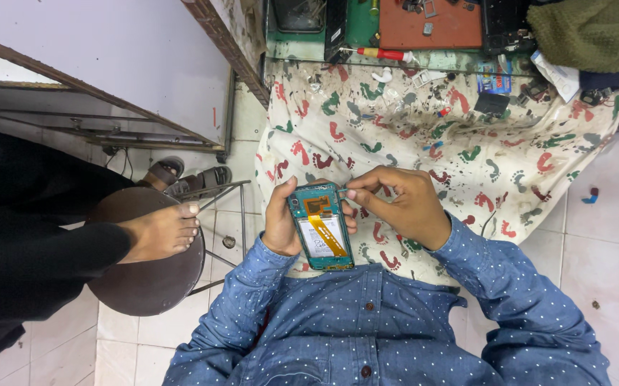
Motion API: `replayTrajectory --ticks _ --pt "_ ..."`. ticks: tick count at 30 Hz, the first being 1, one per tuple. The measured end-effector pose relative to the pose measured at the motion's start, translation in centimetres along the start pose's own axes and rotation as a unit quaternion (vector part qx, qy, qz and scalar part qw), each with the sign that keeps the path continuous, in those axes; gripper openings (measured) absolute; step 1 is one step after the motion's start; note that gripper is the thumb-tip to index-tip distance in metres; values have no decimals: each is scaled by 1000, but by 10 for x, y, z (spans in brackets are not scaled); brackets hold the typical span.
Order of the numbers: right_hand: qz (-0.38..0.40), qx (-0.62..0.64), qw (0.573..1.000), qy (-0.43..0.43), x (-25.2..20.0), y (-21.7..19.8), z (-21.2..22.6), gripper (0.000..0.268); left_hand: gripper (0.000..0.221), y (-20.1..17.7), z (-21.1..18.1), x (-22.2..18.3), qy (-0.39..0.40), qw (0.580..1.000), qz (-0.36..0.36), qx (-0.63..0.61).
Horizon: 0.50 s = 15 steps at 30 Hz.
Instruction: The person uses a screwdriver to adjust internal components of a disassembled smartphone, then applies adhesive along the frame edges and reattaches the back cover. The person presses the edges to secure the assembly and inspects the device.
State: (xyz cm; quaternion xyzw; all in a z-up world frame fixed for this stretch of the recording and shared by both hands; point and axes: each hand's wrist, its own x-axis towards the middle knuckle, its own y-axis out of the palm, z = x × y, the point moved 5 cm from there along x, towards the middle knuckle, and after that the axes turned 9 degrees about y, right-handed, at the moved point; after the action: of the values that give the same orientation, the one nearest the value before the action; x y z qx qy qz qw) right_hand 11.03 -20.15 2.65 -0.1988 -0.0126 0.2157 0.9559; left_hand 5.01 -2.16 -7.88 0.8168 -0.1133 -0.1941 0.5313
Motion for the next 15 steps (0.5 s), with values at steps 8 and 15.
replayTrajectory --ticks 8,15 --pt "11 2 1000 -1 -1 10 5 22 72 5 6 0 2 1000 11 -21" --pt "230 258 936 66 8 10 -12 48 78 13 -3 0 -2 999 45 4"
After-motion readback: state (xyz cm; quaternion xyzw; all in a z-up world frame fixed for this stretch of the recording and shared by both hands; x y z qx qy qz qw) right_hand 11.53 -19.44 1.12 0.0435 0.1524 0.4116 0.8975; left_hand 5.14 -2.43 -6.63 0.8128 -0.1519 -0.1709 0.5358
